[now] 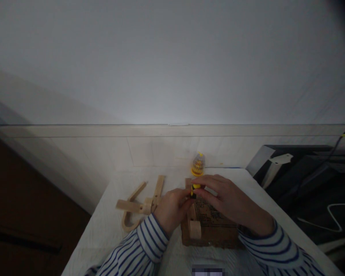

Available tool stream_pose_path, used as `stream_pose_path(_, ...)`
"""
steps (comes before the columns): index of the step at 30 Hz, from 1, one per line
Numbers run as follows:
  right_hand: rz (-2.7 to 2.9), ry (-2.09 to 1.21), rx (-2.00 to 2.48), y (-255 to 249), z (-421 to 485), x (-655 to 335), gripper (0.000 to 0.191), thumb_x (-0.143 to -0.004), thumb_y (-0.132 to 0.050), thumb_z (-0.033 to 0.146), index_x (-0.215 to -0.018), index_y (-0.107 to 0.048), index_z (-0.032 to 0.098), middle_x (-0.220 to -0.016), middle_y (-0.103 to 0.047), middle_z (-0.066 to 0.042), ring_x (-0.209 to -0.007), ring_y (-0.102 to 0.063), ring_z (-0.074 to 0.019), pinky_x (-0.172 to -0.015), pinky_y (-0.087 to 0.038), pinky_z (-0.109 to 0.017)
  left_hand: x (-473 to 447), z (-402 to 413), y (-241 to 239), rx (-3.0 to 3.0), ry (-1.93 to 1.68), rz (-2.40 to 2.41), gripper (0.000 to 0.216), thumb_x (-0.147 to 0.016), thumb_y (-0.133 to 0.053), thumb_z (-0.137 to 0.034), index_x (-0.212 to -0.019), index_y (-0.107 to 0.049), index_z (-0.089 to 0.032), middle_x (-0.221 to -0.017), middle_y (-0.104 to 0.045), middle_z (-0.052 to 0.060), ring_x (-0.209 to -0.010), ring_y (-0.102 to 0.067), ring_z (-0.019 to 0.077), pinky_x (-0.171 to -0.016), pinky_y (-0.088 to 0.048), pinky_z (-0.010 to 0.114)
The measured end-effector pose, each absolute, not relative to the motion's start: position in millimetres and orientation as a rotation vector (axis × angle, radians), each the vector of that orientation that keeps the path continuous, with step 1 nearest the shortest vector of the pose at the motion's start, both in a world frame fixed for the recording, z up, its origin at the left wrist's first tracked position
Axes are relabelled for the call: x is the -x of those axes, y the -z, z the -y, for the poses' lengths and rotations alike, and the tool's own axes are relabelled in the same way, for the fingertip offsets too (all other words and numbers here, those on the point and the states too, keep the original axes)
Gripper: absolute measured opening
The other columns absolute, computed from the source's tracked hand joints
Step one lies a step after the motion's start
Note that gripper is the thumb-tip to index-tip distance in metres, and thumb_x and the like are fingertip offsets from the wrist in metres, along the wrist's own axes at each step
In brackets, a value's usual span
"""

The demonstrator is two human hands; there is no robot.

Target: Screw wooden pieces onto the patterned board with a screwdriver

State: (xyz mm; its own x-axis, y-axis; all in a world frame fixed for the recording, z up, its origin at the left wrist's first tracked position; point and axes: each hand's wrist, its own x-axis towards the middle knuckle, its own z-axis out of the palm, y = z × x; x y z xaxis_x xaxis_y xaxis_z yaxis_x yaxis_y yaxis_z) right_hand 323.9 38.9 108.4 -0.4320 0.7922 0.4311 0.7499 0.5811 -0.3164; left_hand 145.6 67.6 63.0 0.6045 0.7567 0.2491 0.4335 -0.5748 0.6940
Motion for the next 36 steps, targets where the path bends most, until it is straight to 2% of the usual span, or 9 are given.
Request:
stream_pose_path(9,2.258,-0.103,1.207,-107.7,-39.6,-322.8,0.021,-0.088,-0.049,0.028,-0.107,-0.057,0.021,-0.102,-0.066,-0.005,-0.093,-0.06,-0.0183,-0.081,-0.048,-0.037,-145.9,-68.0,-62.5,-2.238,-0.722,-0.941,0.027,-0.083,-0.053,-0.016,-0.107,-0.061,-0.023,-0.097,-0.068,0.003,-0.089,-0.061,0.0196,-0.079,-0.045,0.029)
stream_pose_path(19,2.269,-0.122,1.217,-109.1,-38.5,-322.7,0.021,-0.088,-0.048,0.028,-0.107,-0.056,0.021,-0.104,-0.066,-0.005,-0.095,-0.059,-0.0184,-0.082,-0.048,-0.037,-146.7,-68.0,-60.8,-2.256,-0.739,-0.966,0.022,-0.082,-0.054,-0.018,-0.101,-0.063,-0.019,-0.094,-0.068,0.004,-0.087,-0.062,0.0197,-0.079,-0.046,0.03)
stream_pose_path(27,2.269,-0.123,1.207,-107.7,-39.5,-322.4,0.022,-0.089,-0.047,0.029,-0.108,-0.056,0.022,-0.106,-0.065,-0.005,-0.096,-0.059,-0.019,-0.083,-0.047,-0.038,-148.0,-66.4,-62.6,-2.193,-0.855,-1.084,0.027,-0.075,-0.064,-0.02,-0.102,-0.064,-0.021,-0.095,-0.069,0.004,-0.088,-0.062,0.021,-0.079,-0.047,0.032)
stream_pose_path(36,2.279,-0.122,1.231,-111.6,-37.7,-320.6,0.023,-0.089,-0.046,0.028,-0.108,-0.056,0.021,-0.106,-0.065,-0.007,-0.096,-0.06,-0.02,-0.083,-0.047,-0.04,-148.7,-65.9,-62.2,-2.158,-0.823,-1.092,0.023,-0.076,-0.063,-0.017,-0.099,-0.066,-0.021,-0.094,-0.07,0.003,-0.088,-0.062,0.0201,-0.079,-0.047,0.031)
